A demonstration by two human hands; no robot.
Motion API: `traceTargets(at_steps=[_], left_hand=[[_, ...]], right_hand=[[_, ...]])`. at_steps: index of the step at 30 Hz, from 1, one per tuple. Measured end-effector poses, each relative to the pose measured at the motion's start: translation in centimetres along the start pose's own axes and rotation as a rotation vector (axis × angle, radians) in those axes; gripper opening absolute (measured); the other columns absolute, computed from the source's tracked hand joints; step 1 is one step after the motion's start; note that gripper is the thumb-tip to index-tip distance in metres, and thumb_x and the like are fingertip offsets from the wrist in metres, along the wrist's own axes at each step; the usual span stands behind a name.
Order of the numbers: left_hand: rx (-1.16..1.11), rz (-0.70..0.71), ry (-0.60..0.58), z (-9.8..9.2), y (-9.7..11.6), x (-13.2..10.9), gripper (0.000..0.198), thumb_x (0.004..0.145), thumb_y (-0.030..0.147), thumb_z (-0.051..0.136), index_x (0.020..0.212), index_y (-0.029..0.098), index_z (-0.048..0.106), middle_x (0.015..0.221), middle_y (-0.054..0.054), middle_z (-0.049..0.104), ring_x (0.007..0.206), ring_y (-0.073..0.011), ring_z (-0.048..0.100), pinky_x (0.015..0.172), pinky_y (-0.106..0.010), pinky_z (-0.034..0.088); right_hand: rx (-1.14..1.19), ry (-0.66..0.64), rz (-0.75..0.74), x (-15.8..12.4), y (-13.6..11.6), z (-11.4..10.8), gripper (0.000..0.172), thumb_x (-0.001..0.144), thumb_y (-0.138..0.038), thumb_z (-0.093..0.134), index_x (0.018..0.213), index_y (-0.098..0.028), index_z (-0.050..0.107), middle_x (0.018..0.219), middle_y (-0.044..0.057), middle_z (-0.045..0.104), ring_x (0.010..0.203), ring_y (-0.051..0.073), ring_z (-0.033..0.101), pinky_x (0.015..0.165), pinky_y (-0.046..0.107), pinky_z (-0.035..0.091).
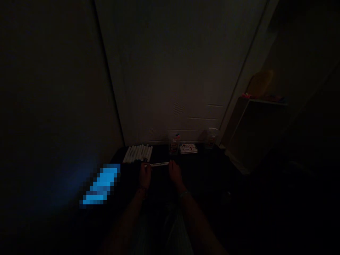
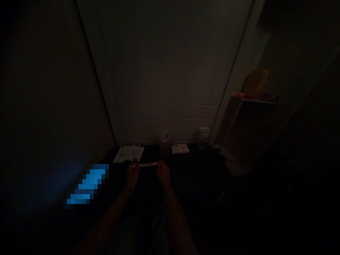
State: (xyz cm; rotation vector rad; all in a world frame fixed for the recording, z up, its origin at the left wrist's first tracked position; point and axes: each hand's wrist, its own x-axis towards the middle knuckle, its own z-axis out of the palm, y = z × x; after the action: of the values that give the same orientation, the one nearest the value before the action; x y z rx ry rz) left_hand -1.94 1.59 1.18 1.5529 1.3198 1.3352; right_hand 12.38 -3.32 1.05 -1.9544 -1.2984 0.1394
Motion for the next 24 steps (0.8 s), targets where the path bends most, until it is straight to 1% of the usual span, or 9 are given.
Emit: traceTargets(at_steps=[10,14,18,24], left_hand=[[-0.004,0.011,-0.010,-0.02,-0.14,0.22,0.021,0.075,0.039,0.037,0.075,0.019,0.045,0.060,0.003,0.048,0.056,-0.0107,0.045,0.055,-0.022,0.034],[-0.004,-0.004,-0.023,-0.02,-0.49,0.30,0.021,0.075,0.039,0.038,0.077,0.019,0.045,0.060,0.003,0.048,0.053,-0.0101,0.043,0.054,-0.022,0.034],[0.014,0.011,-0.029,-0.02,-0.68,0.36,0.022,0.074,0.040,0.038,0.078,0.020,0.045,0.062,0.003,0.050,0.056,-0.0107,0.046,0.054,-0.022,0.035],[0.026,0.048,0.001,0.11,-0.71,0.26,0.021,0.075,0.039,0.037,0.077,0.020,0.045,0.063,0.003,0.050,0.059,-0.0109,0.047,0.057,-0.022,0.036]], right_hand=[[-0.008,-0.002,-0.004,-0.12,-0.20,-0.33,0.041,0.091,-0.037,0.018,0.086,-0.017,0.054,0.078,0.007,0.062,0.070,0.014,0.057,0.058,0.020,0.033],[0.003,-0.007,-0.012,-0.05,-0.13,-0.33,0.042,0.091,-0.036,0.017,0.086,-0.016,0.054,0.077,0.007,0.061,0.068,0.013,0.057,0.058,0.020,0.033],[0.027,-0.001,-0.023,0.06,0.12,-0.08,0.042,0.091,-0.036,0.017,0.085,-0.017,0.054,0.075,0.006,0.061,0.067,0.013,0.056,0.057,0.020,0.032],[0.009,0.032,-0.031,0.11,0.35,0.19,0.040,0.090,-0.037,0.020,0.086,-0.017,0.054,0.076,0.007,0.061,0.068,0.014,0.057,0.056,0.021,0.031]])
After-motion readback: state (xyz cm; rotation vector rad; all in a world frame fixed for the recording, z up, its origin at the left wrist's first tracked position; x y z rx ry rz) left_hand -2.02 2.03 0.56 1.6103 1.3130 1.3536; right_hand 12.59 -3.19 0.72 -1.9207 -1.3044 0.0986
